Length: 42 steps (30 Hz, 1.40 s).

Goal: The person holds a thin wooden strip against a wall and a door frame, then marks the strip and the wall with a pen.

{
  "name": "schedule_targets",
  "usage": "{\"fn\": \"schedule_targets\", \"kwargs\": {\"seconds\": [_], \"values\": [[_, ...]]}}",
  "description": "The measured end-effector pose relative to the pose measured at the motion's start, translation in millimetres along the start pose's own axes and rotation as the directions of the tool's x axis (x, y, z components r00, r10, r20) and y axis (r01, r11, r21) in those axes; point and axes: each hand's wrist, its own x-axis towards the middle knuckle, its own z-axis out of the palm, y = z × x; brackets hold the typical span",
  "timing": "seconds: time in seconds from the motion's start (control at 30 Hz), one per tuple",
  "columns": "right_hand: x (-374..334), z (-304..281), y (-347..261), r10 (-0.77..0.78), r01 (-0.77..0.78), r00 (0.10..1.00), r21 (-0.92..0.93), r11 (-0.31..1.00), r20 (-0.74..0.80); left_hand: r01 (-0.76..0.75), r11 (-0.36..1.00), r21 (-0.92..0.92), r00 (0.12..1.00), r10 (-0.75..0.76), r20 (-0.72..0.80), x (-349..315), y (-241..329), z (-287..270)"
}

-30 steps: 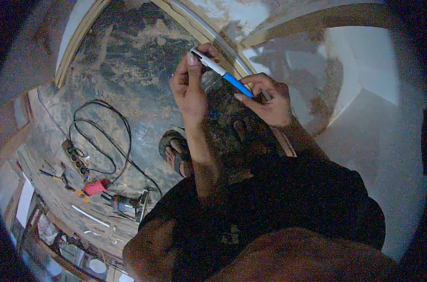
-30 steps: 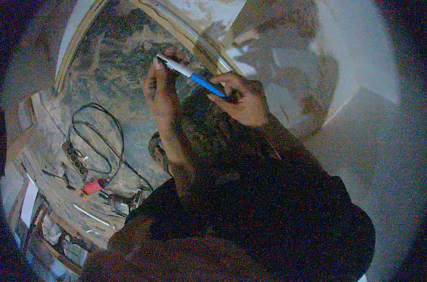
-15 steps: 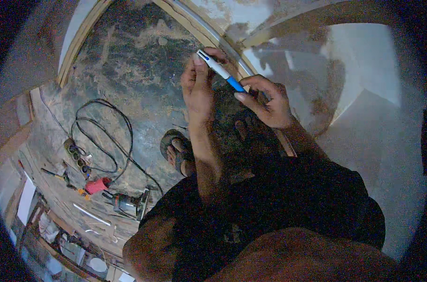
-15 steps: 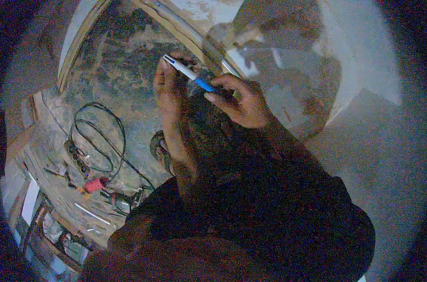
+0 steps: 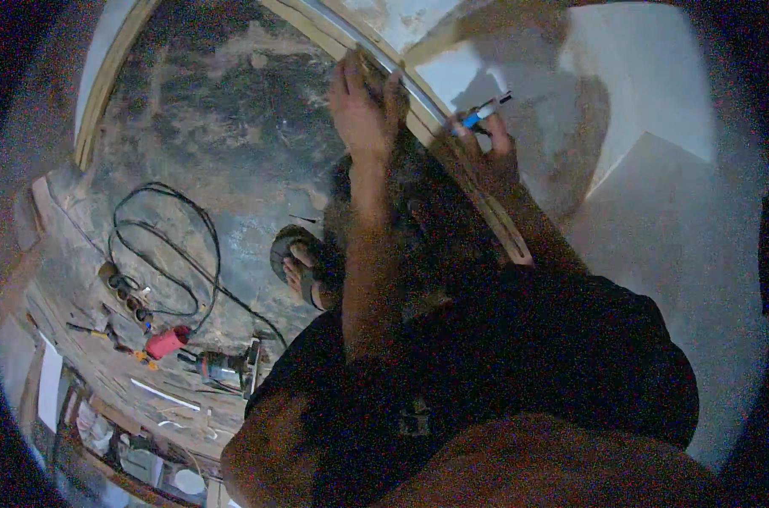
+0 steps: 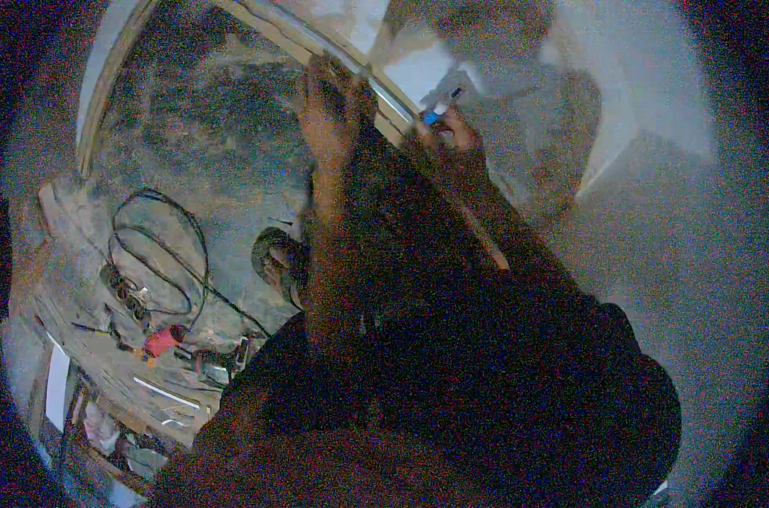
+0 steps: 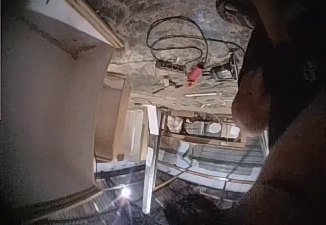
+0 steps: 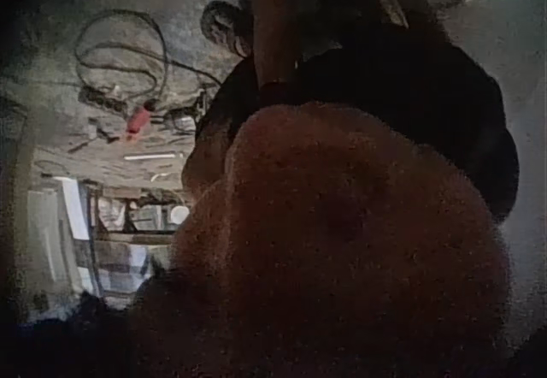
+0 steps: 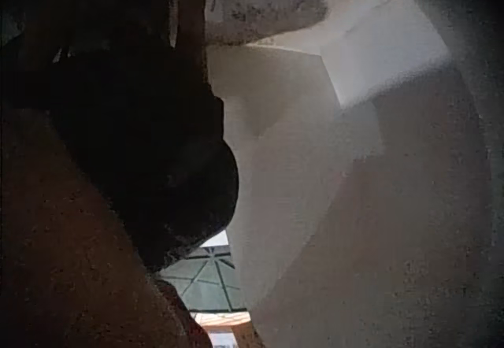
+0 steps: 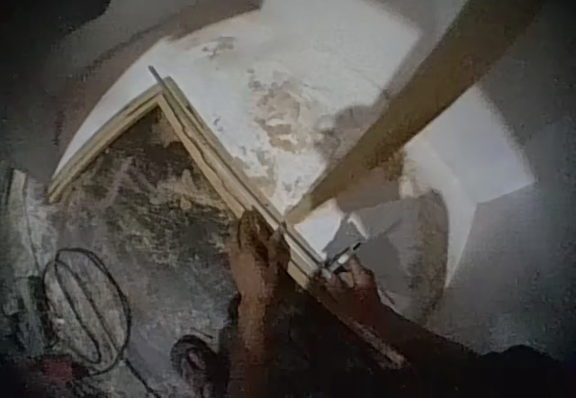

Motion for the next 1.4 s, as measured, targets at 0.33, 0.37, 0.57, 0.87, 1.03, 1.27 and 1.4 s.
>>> {"fn": "schedule_targets", "kwargs": {"seconds": [0.33, 0.37, 0.57, 0.87, 1.03, 1.27, 1.4], "values": [[-26, -18, 36, 0.045, -0.071, 0.987, -0.173, 0.982, -0.153, -0.19, 0.98, 0.055, 0.981, 0.192, -0.018, 6, -9, 31], [-28, -17, 43, 0.067, -0.095, 0.989, -0.215, 0.972, -0.132, -0.196, 0.98, 0.035, 0.98, 0.197, -0.024, 6, -8, 31], [-28, -11, 40, -0.116, 0.101, 0.993, -0.487, 0.867, 0.0, -0.163, 0.986, 0.046, 0.986, 0.164, -0.023, 7, -16, 31], [-39, -2, 89, 0.258, -0.254, 0.966, 0.15, 0.955, -0.006, -0.156, 0.986, 0.055, 0.987, 0.158, -0.039, 10, -17, 33], [-37, -2, 86, -0.204, 0.183, 0.979, -0.447, 0.876, 0.002, -0.102, 0.991, 0.083, 0.995, 0.101, 0.008, 11, -14, 31], [-34, -4, 65, -0.323, 0.306, 0.945, -0.457, 0.835, 0.044, -0.118, 0.993, -0.03, 0.99, 0.115, -0.083, 8, -17, 28], [-36, -3, 78, -0.164, 0.17, 0.985, -0.493, 0.853, 0.056, -0.034, 0.998, -0.055, 0.999, 0.035, 0.013, -3, -8, 28]]}}
